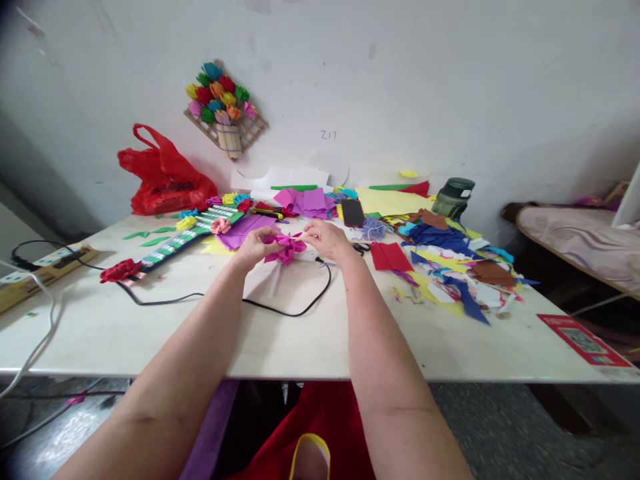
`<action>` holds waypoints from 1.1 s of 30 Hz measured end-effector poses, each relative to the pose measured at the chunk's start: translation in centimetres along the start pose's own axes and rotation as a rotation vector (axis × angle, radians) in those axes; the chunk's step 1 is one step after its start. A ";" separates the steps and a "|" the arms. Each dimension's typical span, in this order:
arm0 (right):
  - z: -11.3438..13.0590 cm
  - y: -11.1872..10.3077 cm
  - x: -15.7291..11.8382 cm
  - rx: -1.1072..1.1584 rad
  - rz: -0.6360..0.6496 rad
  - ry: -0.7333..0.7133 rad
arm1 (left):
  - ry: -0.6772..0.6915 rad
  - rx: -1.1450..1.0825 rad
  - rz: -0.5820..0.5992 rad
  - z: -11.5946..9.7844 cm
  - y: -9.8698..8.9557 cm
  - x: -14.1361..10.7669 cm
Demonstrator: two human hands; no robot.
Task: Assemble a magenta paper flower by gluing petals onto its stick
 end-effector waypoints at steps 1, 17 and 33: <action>-0.1 -0.1 0.0 0.008 -0.002 -0.003 | -0.001 -0.004 -0.004 0.0 -0.1 0.0; -8.2 -0.5 -3.4 -0.403 0.101 0.624 | -0.090 -0.081 -0.197 0.4 -2.1 -0.5; -0.5 5.9 -1.2 -0.357 0.323 0.336 | -0.067 -0.005 -0.332 1.3 -3.7 -0.2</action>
Point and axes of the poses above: each hand's wrist, its own x-axis towards the middle knuckle, its own y-axis out of the palm, z = x × y, the point moved 10 cm from there along x, towards the middle knuckle, and after that the axes turned 9 degrees about x, right-handed, at the moved point
